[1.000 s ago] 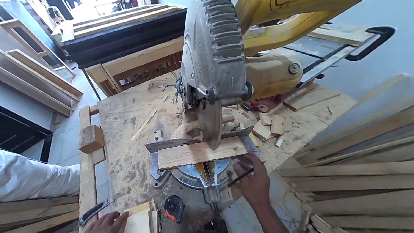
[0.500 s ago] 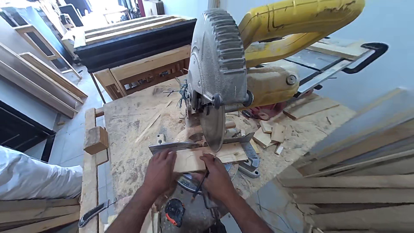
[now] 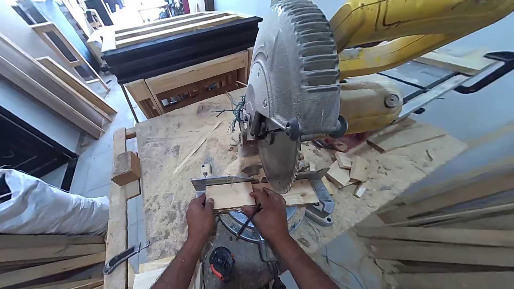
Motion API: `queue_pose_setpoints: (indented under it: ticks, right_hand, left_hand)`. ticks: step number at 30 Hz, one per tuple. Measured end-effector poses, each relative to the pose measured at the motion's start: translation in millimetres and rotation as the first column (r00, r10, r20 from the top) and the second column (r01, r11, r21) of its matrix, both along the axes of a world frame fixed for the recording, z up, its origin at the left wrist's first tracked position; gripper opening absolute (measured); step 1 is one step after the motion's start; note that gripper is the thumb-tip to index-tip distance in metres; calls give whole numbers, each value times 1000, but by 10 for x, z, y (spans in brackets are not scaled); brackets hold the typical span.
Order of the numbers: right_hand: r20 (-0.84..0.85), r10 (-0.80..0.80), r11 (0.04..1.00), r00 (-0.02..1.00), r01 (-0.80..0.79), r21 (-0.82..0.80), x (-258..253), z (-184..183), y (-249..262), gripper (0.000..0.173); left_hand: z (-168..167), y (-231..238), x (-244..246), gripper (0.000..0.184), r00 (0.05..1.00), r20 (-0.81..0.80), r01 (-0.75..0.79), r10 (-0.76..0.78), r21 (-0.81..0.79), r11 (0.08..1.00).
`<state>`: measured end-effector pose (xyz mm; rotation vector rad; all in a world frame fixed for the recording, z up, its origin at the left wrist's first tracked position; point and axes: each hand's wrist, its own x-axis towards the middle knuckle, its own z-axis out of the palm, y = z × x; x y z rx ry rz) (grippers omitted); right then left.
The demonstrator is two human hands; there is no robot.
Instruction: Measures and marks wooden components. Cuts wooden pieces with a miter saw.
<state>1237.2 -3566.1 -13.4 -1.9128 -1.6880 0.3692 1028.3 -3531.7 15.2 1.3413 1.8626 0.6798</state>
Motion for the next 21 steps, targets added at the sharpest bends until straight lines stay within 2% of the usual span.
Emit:
queue_pose_setpoints:
  ticks: [6,12,16,19,21]
  right_hand:
    - [-12,36,999,999,-36,-38,26,15,-6,51]
    - [-30,23,999,999,-24,-33,29,-10,-8,47]
    - [-41,27,996,999,-30,-80,48,1,-1,48]
    - [-171,33,987,985,-59,-150,97,35,-9,57]
    - [-428,-30,998,903,3,-64,156,56,-106,50]
  left_hand:
    - [-86,6,22,26,992,108,-66,60,51,997]
    - [-126,-6,11,38,990,127,-64,59,36,997]
    - [-111,13,51,39,983,150,-112,109,14,994]
    - [-79,27,63,36,984,139,-116,115,-3,993]
    - [-54,20,64,33,987,122,-109,109,-6,994]
